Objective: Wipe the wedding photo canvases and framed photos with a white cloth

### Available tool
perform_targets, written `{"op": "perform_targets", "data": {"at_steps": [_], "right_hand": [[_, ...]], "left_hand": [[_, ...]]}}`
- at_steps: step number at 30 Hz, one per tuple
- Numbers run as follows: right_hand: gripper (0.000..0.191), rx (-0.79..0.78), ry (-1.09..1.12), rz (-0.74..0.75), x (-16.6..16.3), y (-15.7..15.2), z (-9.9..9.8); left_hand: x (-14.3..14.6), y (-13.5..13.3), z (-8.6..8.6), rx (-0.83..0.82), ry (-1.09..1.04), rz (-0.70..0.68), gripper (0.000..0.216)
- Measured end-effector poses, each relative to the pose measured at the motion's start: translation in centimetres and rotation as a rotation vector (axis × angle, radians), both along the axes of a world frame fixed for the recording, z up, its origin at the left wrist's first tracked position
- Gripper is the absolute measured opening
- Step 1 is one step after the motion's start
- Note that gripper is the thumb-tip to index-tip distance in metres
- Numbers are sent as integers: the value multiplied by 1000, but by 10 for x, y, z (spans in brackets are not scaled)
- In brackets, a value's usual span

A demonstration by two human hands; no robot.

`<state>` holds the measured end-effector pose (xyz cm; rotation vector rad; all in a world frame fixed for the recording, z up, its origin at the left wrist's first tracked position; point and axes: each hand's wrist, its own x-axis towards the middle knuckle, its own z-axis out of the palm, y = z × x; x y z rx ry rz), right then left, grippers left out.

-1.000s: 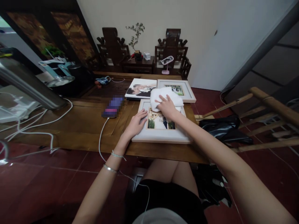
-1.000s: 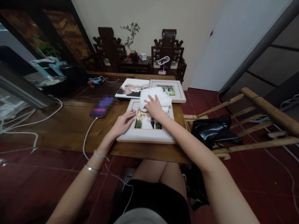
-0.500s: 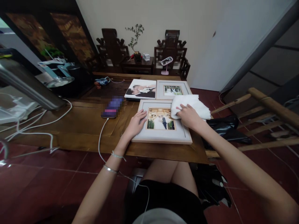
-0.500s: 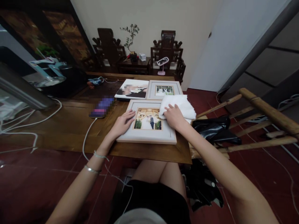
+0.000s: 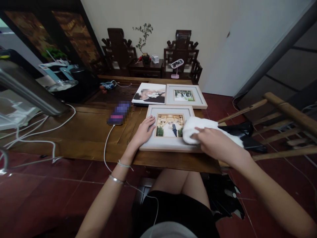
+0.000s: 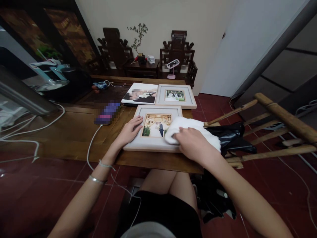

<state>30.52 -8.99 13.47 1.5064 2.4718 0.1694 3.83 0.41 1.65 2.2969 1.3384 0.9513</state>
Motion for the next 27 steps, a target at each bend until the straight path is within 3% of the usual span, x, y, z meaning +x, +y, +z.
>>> {"op": "perform_targets", "data": {"at_steps": [3,6,9,11,15,23,27], "right_hand": [[41,164,37,26,-3,44,-12],[43,313,44,158,-4,92,-37],[34,337,14,186,-6,121,-59],[31,321,-2,186,-9,123,-65],[29,235,-20,232,-16,95,-57],[29,-64,50,283,-20,3,-18],[33,-87,100,291,-22,-15,-9]], "left_hand": [[0,-1,0,5,8,-1,40],[0,-1,0,11,11,8,40],[-1,0,-1,10,6,7,39],[-1,0,-1,13,4,6,40],[0,0,-1,15,2,9,39],[1,0,-1,11,-8,10,39],[1,0,-1,13,0,9,40]]}}
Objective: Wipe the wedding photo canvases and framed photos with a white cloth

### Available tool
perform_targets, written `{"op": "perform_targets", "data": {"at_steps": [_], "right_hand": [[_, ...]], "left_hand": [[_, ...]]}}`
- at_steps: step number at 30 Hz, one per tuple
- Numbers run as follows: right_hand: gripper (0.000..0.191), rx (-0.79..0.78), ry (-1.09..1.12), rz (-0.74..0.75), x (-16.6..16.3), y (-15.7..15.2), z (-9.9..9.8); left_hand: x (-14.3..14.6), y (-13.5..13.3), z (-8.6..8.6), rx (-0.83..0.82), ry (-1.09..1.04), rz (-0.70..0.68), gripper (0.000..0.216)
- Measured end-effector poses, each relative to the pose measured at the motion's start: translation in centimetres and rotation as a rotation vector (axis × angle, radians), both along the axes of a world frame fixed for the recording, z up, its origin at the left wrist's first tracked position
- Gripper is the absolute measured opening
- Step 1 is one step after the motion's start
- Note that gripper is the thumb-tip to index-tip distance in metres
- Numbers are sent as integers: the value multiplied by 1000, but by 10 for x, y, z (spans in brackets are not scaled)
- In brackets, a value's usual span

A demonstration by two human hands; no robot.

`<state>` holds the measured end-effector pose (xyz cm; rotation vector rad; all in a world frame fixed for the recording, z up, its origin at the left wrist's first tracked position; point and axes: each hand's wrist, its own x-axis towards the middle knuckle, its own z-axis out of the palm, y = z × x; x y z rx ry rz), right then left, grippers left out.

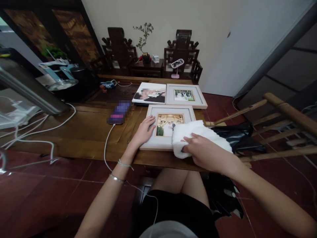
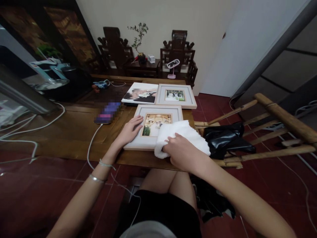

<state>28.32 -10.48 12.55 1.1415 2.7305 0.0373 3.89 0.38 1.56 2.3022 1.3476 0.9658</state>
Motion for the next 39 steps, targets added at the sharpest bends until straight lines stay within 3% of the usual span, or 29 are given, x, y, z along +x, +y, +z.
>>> {"op": "perform_targets", "data": {"at_steps": [3,8,13,17,24,29,33,36,39], "right_hand": [[33,56,5,-52,0,11,-12],[38,200,-16,-162,9,61,-39],[40,447,-4,-265,21,111,-29],[33,584,44,-257,26,124,-26],[35,395,-3,-200,19,90,-53],[34,134,-33,-150,4,37,-33],[33,35,-8,-65,-4,9,-15],[34,37,35,-55,-7,10,-15],[37,81,36,-103,-6,30,-28]], "left_hand": [[0,-1,1,-2,6,-7,40],[0,-1,0,11,10,-5,38],[-1,0,0,2,12,-9,38],[0,-1,1,-2,4,-12,40],[0,-1,1,-1,8,-5,38],[0,-1,1,8,22,2,39],[1,-1,1,16,20,-3,40],[0,0,0,21,27,-6,40],[0,0,-1,26,33,-6,40]]}}
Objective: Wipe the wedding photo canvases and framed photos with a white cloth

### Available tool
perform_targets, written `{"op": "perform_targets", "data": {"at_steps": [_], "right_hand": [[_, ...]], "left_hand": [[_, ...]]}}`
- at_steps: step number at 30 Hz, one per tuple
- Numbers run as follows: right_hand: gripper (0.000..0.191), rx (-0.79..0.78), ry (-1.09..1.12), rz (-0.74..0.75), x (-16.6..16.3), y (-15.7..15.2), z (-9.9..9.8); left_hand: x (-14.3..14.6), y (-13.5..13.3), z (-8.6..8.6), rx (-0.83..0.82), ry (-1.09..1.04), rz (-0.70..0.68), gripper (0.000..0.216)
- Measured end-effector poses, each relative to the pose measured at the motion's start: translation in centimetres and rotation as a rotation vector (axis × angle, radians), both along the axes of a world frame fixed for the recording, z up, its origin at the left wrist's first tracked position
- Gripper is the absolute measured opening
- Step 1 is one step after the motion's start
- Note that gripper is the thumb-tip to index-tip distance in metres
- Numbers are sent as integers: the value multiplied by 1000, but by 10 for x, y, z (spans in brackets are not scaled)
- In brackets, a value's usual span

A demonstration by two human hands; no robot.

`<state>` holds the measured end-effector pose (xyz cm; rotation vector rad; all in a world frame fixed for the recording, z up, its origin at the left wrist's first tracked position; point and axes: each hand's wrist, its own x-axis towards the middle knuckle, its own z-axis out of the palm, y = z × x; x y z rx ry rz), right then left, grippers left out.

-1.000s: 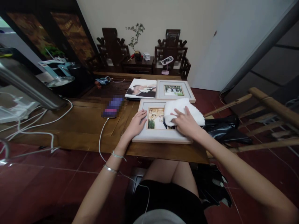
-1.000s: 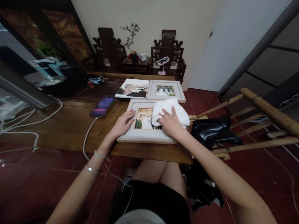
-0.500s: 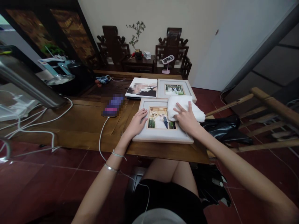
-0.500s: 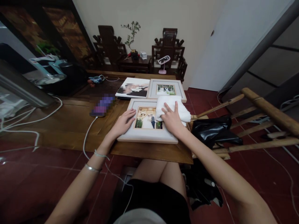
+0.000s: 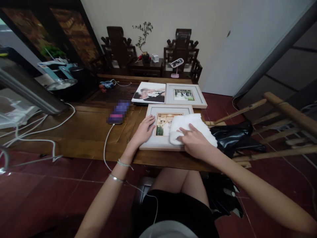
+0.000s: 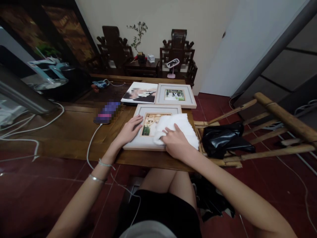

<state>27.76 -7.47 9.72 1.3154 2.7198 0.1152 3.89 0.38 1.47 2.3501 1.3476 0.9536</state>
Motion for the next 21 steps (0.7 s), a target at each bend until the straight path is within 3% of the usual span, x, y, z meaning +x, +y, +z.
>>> {"op": "perform_targets", "data": {"at_steps": [5,11,15,21], "right_hand": [[46,154,29,-94,5,55,-23],[42,233,5,-148,1,98,-24],[35,169,-34,-56,-2,83,-15],[33,-54,-41,33,4,11,13]], "left_hand": [[-1,1,-1,3,-3,-12,39],[-2,1,-1,-2,-9,-16,40],[-1,1,-1,-10,-11,-10,39],[0,1,-1,-5,0,-4,38]]}}
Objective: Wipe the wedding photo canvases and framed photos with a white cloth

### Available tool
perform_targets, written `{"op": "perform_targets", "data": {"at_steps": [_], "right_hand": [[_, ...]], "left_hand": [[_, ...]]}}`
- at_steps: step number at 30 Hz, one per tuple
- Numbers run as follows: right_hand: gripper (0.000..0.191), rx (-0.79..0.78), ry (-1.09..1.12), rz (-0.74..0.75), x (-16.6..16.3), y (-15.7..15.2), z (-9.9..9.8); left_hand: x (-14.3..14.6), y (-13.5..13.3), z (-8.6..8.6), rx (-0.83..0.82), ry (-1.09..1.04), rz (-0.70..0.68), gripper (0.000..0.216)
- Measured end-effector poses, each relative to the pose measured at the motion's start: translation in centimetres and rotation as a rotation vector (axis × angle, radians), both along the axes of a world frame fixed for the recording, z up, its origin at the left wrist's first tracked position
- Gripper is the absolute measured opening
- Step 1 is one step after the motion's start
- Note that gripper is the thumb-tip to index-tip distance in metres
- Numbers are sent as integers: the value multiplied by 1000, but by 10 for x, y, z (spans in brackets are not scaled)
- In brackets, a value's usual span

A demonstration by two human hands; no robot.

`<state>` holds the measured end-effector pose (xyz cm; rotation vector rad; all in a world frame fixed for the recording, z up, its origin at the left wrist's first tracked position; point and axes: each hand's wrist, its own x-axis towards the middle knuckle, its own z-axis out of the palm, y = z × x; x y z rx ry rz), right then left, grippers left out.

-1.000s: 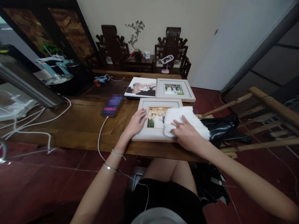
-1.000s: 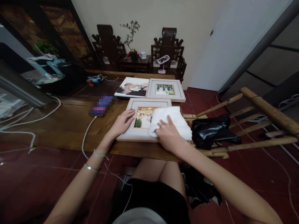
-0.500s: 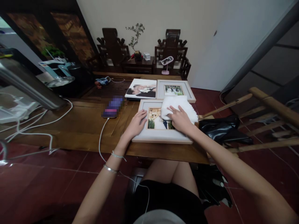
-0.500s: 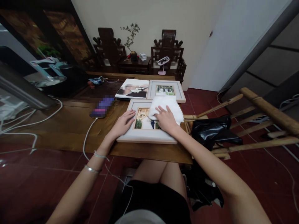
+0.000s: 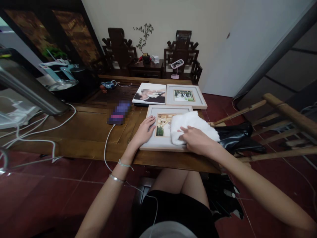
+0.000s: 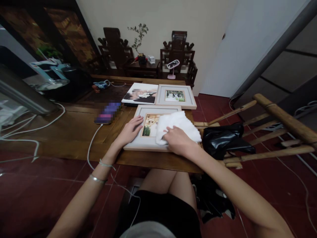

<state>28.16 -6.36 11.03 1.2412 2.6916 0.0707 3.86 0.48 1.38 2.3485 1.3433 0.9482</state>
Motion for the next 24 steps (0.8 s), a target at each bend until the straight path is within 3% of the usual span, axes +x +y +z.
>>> {"op": "perform_targets", "data": {"at_steps": [4,7,15,20,24], "right_hand": [[35,-110,29,3,-2,-36,19],[37,-74,57,-9,-9,-37,17],[47,185,145,-82,-5,38,-32],[44,329,156,-172,-1,83,-41],[40,306,114,-158,-6,86,-41]], "left_hand": [[0,0,0,4,-3,3,40],[0,-1,1,7,-6,3,40],[0,0,0,8,-6,-2,41],[-1,0,1,-3,-1,-3,39],[-1,-1,1,-1,-3,-5,40]]}}
